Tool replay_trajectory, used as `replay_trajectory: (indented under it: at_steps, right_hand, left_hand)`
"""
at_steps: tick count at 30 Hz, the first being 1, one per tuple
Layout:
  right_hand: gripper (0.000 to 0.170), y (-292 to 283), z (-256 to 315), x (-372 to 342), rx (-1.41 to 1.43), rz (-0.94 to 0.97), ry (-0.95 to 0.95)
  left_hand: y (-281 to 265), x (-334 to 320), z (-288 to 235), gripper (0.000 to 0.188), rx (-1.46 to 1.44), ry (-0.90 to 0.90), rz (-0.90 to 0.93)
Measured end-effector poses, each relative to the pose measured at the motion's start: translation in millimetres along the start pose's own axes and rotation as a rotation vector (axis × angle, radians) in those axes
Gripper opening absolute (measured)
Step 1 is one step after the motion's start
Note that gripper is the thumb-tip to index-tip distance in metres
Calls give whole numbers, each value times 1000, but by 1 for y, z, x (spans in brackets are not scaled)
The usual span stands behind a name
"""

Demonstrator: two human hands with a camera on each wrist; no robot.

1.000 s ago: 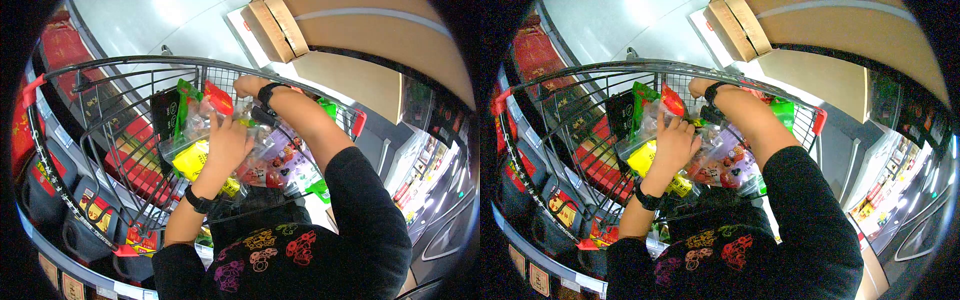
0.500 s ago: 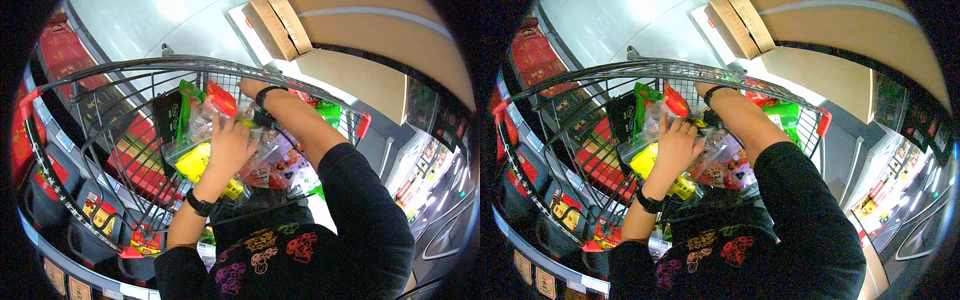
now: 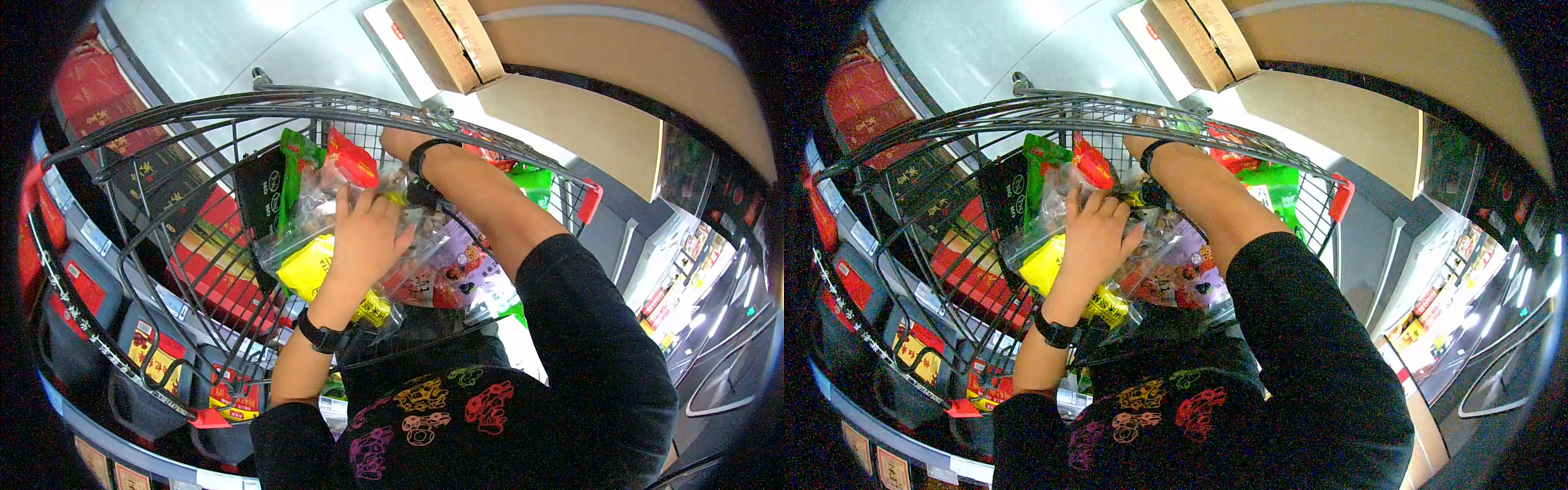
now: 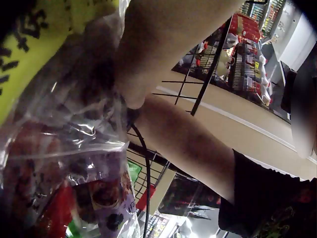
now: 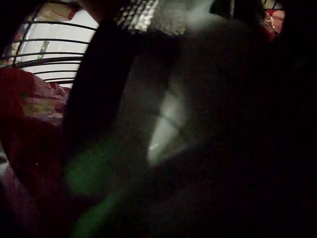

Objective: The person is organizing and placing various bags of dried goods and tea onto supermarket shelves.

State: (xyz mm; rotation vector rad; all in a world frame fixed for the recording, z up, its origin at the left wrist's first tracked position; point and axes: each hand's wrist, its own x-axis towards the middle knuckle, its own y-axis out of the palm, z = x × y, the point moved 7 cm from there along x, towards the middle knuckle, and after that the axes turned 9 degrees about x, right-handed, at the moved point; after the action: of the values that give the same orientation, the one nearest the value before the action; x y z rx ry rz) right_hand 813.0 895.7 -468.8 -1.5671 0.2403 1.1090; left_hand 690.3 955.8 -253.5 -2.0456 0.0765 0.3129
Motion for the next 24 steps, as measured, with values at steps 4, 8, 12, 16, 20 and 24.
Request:
replay_trajectory:
  at_steps: [4, 8, 12, 16, 20, 24]
  right_hand:
    - [21, -10, 18, -12, -28, 20, -139]
    - [20, -8, 50, -37, -229, 189, -461]
    - [18, -3, 65, -60, -440, 334, -739]
    - [19, -22, 71, -85, -365, 363, -753]
    - [16, -46, 67, -114, -303, 359, -764]
    - [13, -68, 57, -142, -279, 288, -793]
  left_hand:
    - [-1, 2, 1, 33, 1, -4, 23]
    - [-2, -1, 2, 33, -8, -20, 44]
    - [-4, -2, 1, 31, 24, -9, 13]
    - [-9, -3, -1, 32, 28, 4, 101]
    - [-22, -8, -4, 33, 30, 33, 115]
    - [-31, -14, -4, 33, 32, 45, 95]
